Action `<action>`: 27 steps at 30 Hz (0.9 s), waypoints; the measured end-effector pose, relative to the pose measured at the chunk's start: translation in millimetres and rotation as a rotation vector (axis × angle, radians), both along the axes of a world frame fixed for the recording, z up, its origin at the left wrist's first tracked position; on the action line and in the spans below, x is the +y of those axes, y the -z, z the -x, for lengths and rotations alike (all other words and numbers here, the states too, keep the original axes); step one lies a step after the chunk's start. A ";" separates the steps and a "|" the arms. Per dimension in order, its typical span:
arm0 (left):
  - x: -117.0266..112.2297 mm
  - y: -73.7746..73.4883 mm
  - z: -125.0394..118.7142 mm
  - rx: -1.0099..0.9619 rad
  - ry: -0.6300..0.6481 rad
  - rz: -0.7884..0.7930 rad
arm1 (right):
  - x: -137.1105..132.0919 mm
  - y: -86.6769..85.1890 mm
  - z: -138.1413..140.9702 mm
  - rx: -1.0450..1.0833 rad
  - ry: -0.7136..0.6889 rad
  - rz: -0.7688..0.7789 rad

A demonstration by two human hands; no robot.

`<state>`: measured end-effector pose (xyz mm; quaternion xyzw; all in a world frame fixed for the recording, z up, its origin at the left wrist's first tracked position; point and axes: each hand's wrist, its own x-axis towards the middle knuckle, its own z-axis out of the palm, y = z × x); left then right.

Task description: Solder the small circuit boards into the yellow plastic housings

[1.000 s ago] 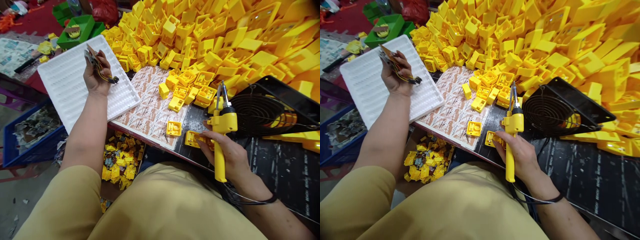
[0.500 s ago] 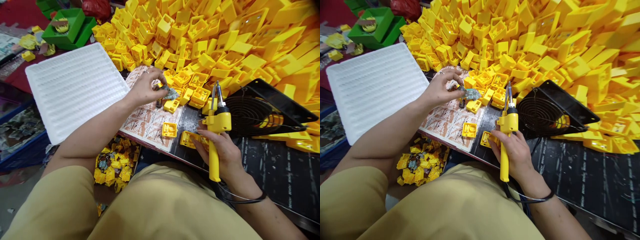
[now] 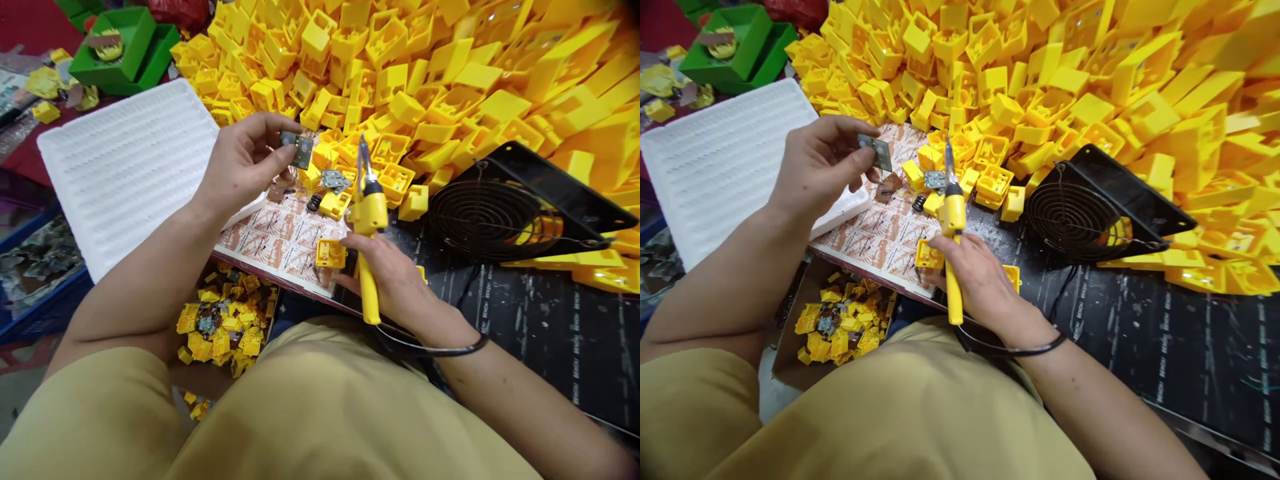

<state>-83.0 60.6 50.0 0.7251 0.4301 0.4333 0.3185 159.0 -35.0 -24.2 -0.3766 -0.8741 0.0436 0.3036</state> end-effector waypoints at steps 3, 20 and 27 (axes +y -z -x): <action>-22.5 7.5 11.3 0.003 0.046 -0.109 | 1.6 -1.9 6.9 -0.037 -0.052 0.020; -67.9 45.3 15.2 0.913 0.112 -0.332 | -32.5 -25.5 -33.3 0.158 0.075 -0.226; -44.4 25.0 -26.5 1.414 0.519 -0.334 | -38.4 -21.9 -45.2 0.120 0.064 -0.170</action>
